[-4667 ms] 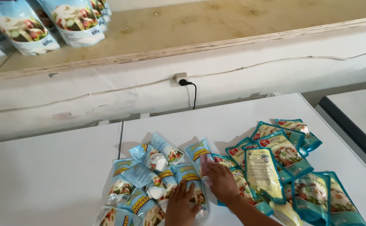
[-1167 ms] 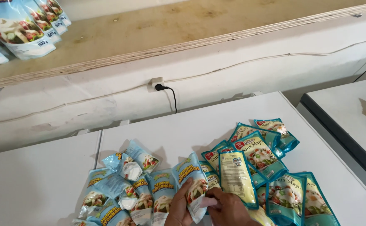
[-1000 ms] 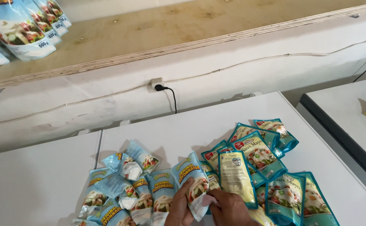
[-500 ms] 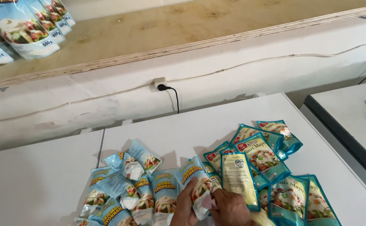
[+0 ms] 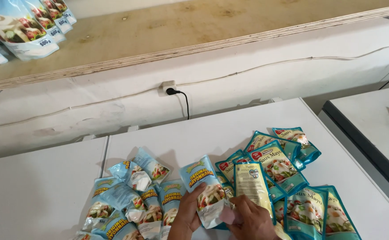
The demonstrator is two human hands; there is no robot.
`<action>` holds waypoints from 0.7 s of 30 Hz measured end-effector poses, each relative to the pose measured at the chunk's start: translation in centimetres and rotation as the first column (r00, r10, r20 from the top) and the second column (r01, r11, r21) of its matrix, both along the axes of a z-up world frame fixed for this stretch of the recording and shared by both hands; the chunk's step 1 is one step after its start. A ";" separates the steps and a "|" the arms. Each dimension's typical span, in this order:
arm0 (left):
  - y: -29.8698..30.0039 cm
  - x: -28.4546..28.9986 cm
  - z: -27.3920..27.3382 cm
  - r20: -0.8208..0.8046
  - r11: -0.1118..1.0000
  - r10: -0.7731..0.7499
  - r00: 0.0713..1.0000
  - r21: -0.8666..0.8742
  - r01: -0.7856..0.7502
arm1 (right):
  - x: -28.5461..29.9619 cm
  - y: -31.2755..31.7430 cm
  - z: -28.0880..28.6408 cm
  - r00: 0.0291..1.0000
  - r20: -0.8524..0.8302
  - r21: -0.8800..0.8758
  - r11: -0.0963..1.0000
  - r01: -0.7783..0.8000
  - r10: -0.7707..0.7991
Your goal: Wiping down pouches of mayonnaise with a cloth and arranging them neatly on a grocery store shelf.
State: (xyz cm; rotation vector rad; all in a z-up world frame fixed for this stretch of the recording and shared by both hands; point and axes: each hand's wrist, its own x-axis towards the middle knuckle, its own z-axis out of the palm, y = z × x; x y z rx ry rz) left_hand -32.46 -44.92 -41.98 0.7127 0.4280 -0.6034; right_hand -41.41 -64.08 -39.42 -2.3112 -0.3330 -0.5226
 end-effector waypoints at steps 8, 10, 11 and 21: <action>-1.4 -0.5 -0.3 0.146 0.940 -0.146 0.979 0.330 0.091 | 0.3 -0.7 -4.6 1.000 -0.003 -0.129 0.992 -0.012 0.012; -1.7 -1.4 1.1 0.228 0.828 -0.228 0.947 0.557 0.065 | 0.4 -0.3 -5.1 0.993 -0.084 -0.155 0.986 0.064 -0.078; -1.8 -1.9 1.9 0.268 0.702 -0.269 0.925 0.712 -0.001 | 0.4 0.1 -4.4 0.975 -0.155 -0.115 0.983 0.141 -0.158; 0.1 -5.4 -9.8 0.577 0.352 -0.717 0.392 0.785 -0.510 | 0.3 0.2 -5.8 0.975 -0.209 -0.072 0.995 0.065 -0.079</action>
